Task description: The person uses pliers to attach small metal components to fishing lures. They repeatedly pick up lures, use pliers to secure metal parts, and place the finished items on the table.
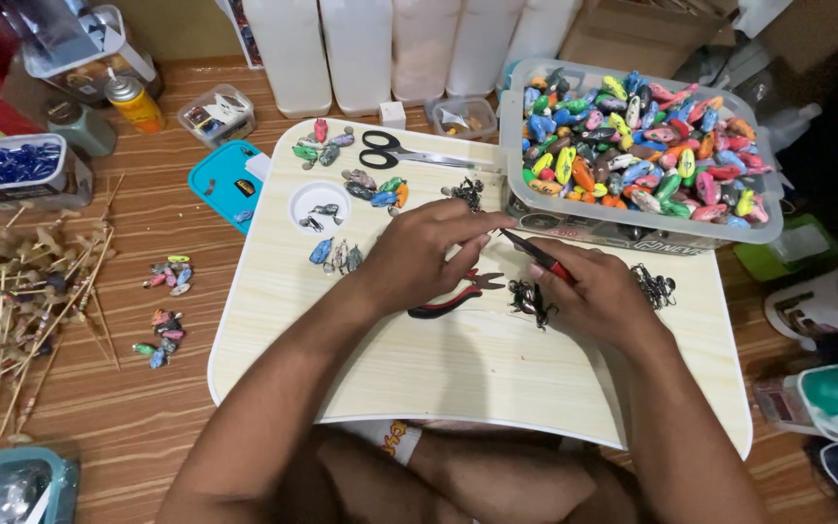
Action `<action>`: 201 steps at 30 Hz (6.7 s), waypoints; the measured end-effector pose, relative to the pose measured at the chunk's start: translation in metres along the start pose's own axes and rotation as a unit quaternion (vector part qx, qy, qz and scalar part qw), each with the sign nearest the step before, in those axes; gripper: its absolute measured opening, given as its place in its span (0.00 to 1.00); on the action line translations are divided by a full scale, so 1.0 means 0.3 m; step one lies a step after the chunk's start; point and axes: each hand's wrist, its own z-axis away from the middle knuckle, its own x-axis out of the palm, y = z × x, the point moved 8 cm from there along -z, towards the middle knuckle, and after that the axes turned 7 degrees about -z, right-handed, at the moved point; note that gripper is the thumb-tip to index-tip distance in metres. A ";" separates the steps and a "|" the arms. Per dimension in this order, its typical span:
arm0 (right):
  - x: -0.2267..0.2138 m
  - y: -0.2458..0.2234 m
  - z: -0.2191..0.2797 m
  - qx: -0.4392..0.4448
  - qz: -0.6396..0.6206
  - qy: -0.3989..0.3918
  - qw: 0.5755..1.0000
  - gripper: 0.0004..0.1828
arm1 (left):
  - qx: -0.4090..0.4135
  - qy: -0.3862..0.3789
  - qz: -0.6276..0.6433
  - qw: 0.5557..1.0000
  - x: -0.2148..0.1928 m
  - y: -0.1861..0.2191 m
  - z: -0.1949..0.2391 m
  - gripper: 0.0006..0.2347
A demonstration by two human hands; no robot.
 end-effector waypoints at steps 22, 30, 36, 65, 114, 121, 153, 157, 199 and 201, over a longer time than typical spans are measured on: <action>0.027 -0.041 -0.007 0.173 -0.031 -0.010 0.984 0.08 | -0.064 -0.018 0.101 0.993 0.022 -0.029 0.003 0.12; -0.027 -0.095 -0.017 0.049 0.075 -0.023 0.996 0.18 | -0.059 -0.019 0.017 0.998 0.001 -0.032 -0.006 0.14; -0.020 0.013 -0.024 0.039 -0.169 0.065 0.983 0.09 | -0.065 -0.090 0.004 0.994 0.126 -0.028 0.021 0.11; -0.274 0.256 0.166 0.303 -0.028 0.034 0.952 0.06 | 0.107 -0.280 -0.169 0.939 0.430 0.094 0.108 0.13; -0.030 0.069 0.056 0.145 -0.176 -0.109 0.967 0.04 | -0.148 -0.238 0.046 0.959 0.070 -0.085 0.030 0.19; -0.032 0.102 0.062 0.111 -0.250 -0.037 0.961 0.04 | -0.264 -0.163 0.296 0.904 0.226 -0.128 0.074 0.17; -0.001 0.108 0.060 0.019 -0.363 0.093 0.927 0.07 | -0.314 -0.158 0.142 0.925 0.275 -0.083 0.100 0.11; -0.016 0.105 0.058 0.004 -0.336 0.100 0.936 0.07 | -0.316 -0.183 0.125 0.923 0.284 -0.076 0.108 0.09; 0.003 -0.173 0.003 -0.218 -0.129 0.274 0.928 0.05 | -0.076 -0.116 0.095 0.986 -0.023 0.004 -0.003 0.07; 0.001 -0.188 -0.001 -0.217 -0.140 0.270 0.928 0.06 | -0.077 -0.114 0.089 0.986 -0.025 -0.001 -0.009 0.07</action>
